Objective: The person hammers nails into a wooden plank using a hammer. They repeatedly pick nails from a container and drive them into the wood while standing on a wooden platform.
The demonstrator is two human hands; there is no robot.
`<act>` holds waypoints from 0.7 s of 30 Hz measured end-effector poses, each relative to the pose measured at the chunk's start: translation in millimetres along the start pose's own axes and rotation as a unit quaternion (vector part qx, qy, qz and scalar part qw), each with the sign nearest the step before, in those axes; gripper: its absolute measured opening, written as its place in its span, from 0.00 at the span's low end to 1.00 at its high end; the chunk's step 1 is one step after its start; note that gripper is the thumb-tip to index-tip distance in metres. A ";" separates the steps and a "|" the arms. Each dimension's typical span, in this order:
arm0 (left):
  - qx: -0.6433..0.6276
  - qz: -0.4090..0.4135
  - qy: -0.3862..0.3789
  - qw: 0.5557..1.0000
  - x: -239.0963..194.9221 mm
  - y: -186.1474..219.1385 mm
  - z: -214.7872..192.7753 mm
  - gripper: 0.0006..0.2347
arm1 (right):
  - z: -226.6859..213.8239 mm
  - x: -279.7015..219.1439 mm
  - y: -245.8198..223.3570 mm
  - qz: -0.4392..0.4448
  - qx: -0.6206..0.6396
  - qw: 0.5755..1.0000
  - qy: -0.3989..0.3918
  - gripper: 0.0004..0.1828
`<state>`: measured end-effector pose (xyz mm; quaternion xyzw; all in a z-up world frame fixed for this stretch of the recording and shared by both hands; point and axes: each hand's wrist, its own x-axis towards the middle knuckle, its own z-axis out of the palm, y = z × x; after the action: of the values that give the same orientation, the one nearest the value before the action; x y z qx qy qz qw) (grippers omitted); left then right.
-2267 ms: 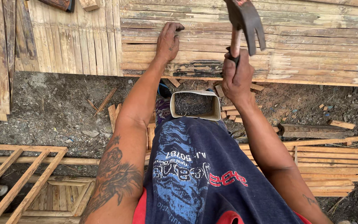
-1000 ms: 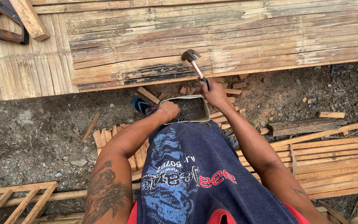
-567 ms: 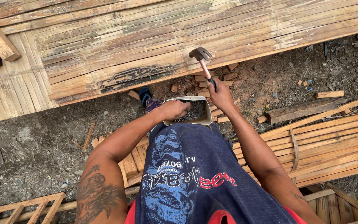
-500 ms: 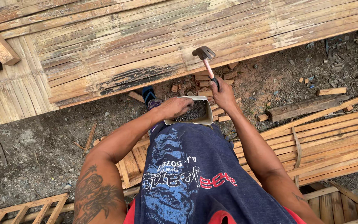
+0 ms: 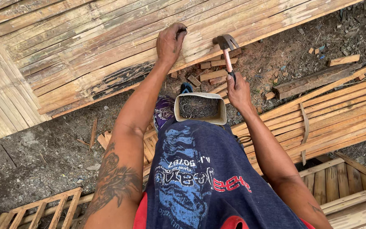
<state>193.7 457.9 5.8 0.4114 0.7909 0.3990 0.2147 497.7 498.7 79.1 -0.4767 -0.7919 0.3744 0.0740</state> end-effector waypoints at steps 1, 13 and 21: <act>0.015 0.000 -0.004 1.000 8.5 0.3 8.3 0.04 | -1.2 2.6 -4.5 0.010 0.002 1.000 -0.011 0.17; 0.058 0.103 0.034 0.992 29.5 -2.0 32.4 0.05 | 1.2 38.0 -57.7 -0.174 0.008 0.983 0.054 0.10; 0.057 0.093 0.026 0.994 32.9 -0.8 33.1 0.04 | 22.9 45.6 -44.3 -0.157 0.034 0.986 0.038 0.06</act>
<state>196.7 499.7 -14.7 0.4845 0.7758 0.3821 0.1319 431.4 512.0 81.4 -0.3573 -0.8406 0.3662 0.1778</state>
